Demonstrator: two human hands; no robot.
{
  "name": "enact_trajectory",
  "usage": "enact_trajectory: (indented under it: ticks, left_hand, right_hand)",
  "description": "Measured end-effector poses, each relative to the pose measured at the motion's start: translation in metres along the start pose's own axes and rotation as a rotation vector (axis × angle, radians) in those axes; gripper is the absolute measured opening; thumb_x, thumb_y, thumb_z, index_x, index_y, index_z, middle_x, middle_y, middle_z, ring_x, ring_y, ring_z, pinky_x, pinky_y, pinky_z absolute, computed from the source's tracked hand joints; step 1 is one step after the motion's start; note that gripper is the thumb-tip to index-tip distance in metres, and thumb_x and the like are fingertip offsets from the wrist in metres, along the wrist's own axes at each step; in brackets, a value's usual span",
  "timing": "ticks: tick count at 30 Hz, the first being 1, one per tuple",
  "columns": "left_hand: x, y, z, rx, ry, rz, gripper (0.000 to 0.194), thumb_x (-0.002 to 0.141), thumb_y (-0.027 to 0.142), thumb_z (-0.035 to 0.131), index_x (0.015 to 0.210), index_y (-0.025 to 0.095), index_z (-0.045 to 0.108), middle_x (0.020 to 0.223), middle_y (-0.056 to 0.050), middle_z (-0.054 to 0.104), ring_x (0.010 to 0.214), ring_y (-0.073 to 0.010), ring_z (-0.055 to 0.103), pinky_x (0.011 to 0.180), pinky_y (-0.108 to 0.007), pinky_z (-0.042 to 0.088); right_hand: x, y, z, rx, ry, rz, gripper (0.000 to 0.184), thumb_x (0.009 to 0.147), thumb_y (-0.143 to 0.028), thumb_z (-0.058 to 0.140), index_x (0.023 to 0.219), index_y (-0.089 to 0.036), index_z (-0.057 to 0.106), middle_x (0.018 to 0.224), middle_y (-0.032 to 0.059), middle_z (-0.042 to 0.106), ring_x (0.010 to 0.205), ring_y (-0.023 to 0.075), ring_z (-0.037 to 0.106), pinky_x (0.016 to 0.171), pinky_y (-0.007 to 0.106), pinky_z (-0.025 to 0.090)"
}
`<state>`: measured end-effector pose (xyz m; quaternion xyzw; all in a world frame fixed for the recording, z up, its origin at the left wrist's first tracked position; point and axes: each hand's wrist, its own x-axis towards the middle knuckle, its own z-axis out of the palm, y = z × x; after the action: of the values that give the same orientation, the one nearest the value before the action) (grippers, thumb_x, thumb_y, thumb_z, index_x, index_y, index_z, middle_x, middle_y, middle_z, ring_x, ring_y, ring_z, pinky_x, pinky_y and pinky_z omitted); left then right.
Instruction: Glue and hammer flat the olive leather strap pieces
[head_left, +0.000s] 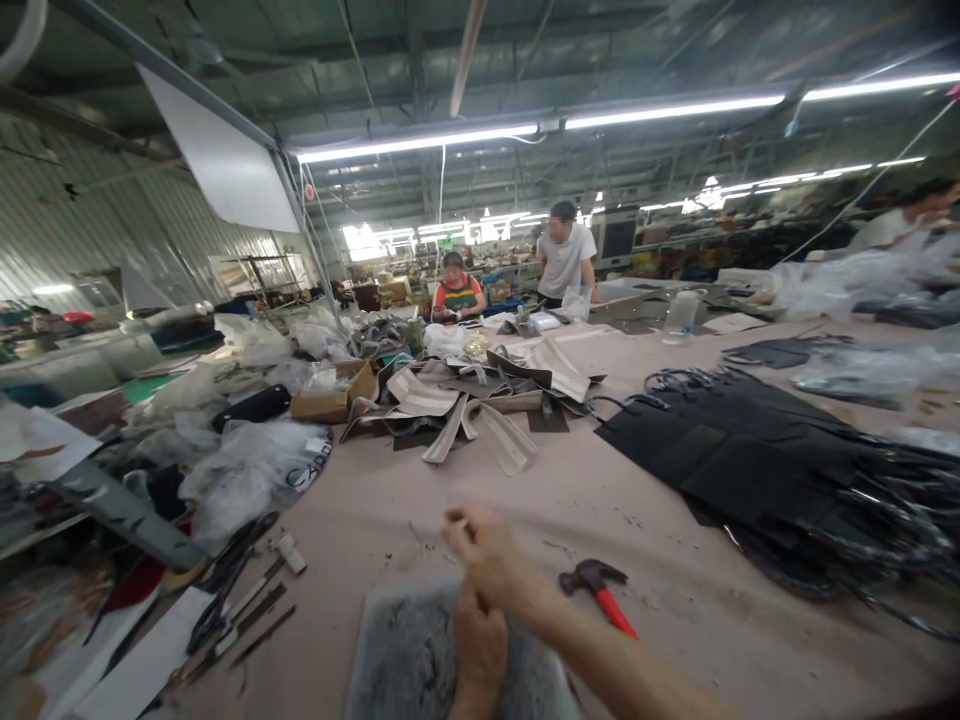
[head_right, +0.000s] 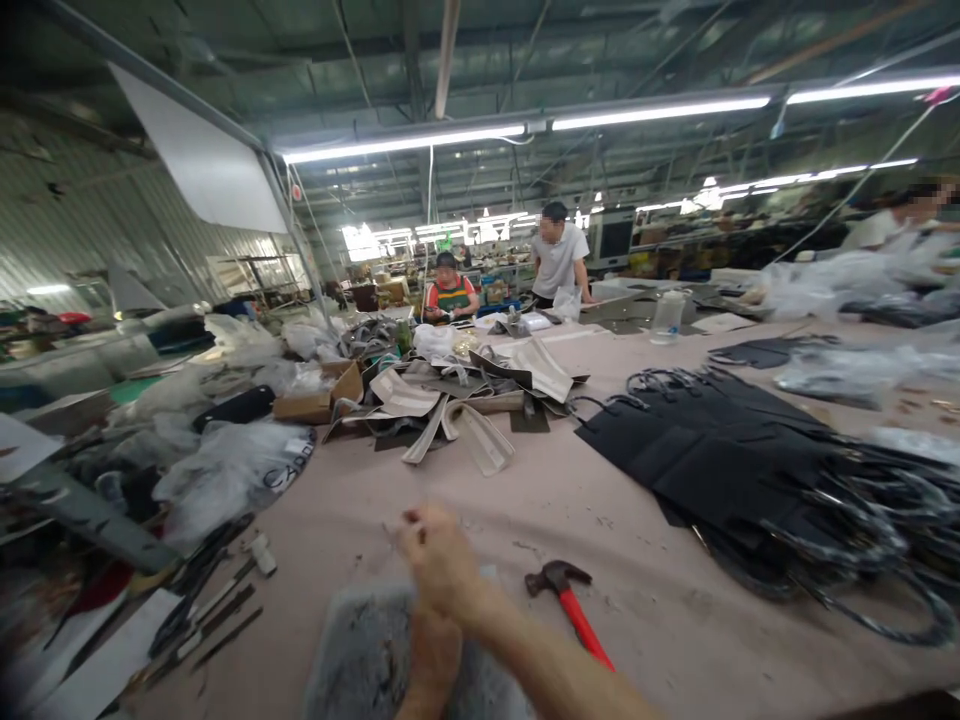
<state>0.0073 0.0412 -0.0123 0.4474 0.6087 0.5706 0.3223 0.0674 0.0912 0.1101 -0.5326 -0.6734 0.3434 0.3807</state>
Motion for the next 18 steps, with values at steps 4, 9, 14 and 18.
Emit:
enact_trajectory:
  ticks: [4,9,14,18]
  left_hand:
    - [0.000,-0.004,0.004,0.048,-0.072,-0.027,0.028,0.082,0.048,0.063,0.079,0.020,0.066,0.069,-0.004,0.065,0.070,-0.0218,0.061,0.069,-0.030,0.050]
    - [-0.001,-0.012,0.012,0.025,-0.061,-0.061,0.032,0.081,0.053,0.064,0.080,0.020,0.065,0.070,-0.004,0.065,0.069,-0.0208,0.062,0.068,-0.027,0.050]
    - [0.001,-0.020,0.018,-0.003,-0.046,-0.087,0.040,0.078,0.062,0.064,0.080,0.022,0.065,0.071,-0.006,0.067,0.069,-0.0230,0.064,0.067,-0.029,0.052]
    - [0.002,-0.023,0.016,0.004,-0.060,-0.058,0.035,0.080,0.057,0.065,0.083,0.022,0.066,0.074,-0.006,0.068,0.073,-0.0237,0.065,0.071,-0.030,0.053]
  right_hand:
    - [0.091,0.060,-0.075,-0.105,0.186,0.231,0.036,0.082,-0.024,0.060,0.115,-0.012,0.069,0.114,0.0159,0.070,0.109,0.0256,0.065,0.094,0.036,0.049]
    - [0.146,0.132,-0.096,-0.140,0.232,0.414,0.034,0.090,-0.033,0.066,0.117,-0.012,0.064,0.108,0.0105,0.071,0.098,0.0209,0.068,0.085,0.037,0.054]
    - [0.170,0.153,-0.074,-0.155,0.190,0.419,0.028,0.095,-0.042,0.063,0.103,-0.014,0.066,0.096,0.0028,0.069,0.081,0.0142,0.066,0.075,0.032,0.057]
    - [0.176,0.147,-0.066,-0.206,0.285,0.365,0.026,0.097,-0.039,0.059,0.088,-0.016,0.064,0.083,0.0015,0.065,0.070,0.0118,0.060,0.069,0.028,0.052]
